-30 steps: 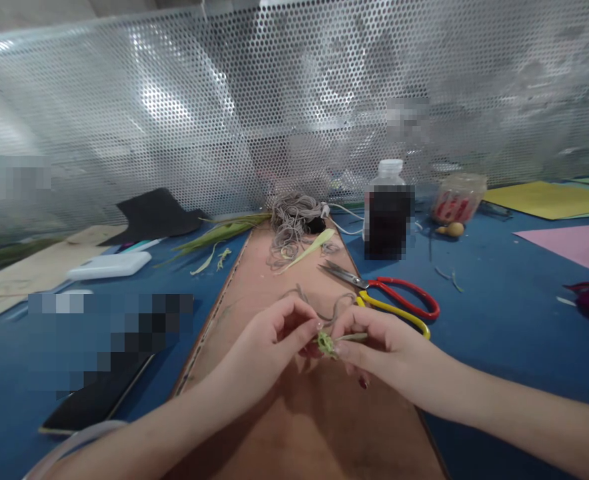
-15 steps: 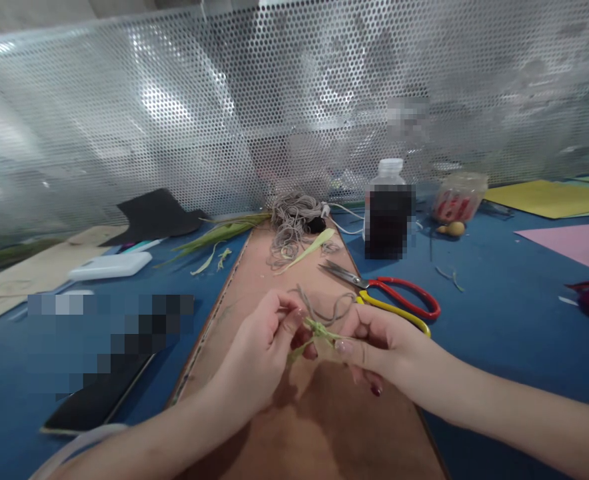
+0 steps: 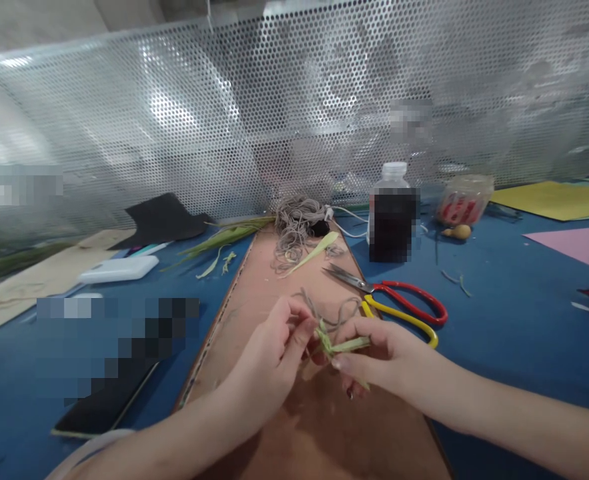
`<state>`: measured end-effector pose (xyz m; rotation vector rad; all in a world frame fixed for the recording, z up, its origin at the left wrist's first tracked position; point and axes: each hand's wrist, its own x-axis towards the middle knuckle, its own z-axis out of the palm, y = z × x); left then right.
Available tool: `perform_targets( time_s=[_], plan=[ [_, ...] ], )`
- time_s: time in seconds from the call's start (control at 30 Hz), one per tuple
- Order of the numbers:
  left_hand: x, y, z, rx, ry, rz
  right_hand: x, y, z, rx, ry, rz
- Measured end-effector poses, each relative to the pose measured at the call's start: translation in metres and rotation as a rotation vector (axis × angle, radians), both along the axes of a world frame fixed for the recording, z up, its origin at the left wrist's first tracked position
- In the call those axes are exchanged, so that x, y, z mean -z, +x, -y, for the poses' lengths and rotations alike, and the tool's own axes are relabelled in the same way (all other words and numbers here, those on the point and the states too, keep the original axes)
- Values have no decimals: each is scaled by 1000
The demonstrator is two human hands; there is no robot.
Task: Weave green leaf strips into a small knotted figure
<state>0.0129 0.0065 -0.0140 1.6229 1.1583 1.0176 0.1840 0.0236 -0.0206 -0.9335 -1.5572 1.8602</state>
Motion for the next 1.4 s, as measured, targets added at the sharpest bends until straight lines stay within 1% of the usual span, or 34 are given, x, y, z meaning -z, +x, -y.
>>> perform_targets(
  time_s=[0.13,0.23,0.3,0.43,0.53,0.6,0.73,0.9,1.0,1.07,1.2,1.27,1.33,1.4],
  plan=[
    [-1,-1,2,52,-96,65,7,2,-2,-3,41,43],
    [1,-4,1,89,-163,84,7,2,-2,11,39,58],
    [2,-5,0,96,-151,34,4,1,-2,16,24,56],
    [0,-7,-2,74,-67,-98,-2,0,-2,-4,-3,60],
    [-2,-7,-2,46,-25,-179,-2,3,-3,-53,-18,28],
    [-3,-7,-1,33,-24,-188,-1,4,-3,-82,-43,4],
    [-3,-4,-1,11,-25,-161,-3,6,-3,-81,-98,-17],
    [-3,1,1,-20,-49,-90,-3,7,-5,-103,-91,-13],
    [-3,1,1,-12,-93,-26,-5,6,-5,-115,-111,19],
    [-2,0,0,3,-113,-16,-8,4,-4,-66,-108,29],
    [-1,-3,-1,33,-92,-91,-10,-2,-3,99,49,5],
    [-1,-3,1,75,-78,-145,-10,-4,-4,136,99,35],
    [-2,-3,3,114,-70,-181,-9,-3,-4,152,111,72],
    [-2,-3,3,149,-90,-157,-9,-2,-4,154,122,90]
  ],
)
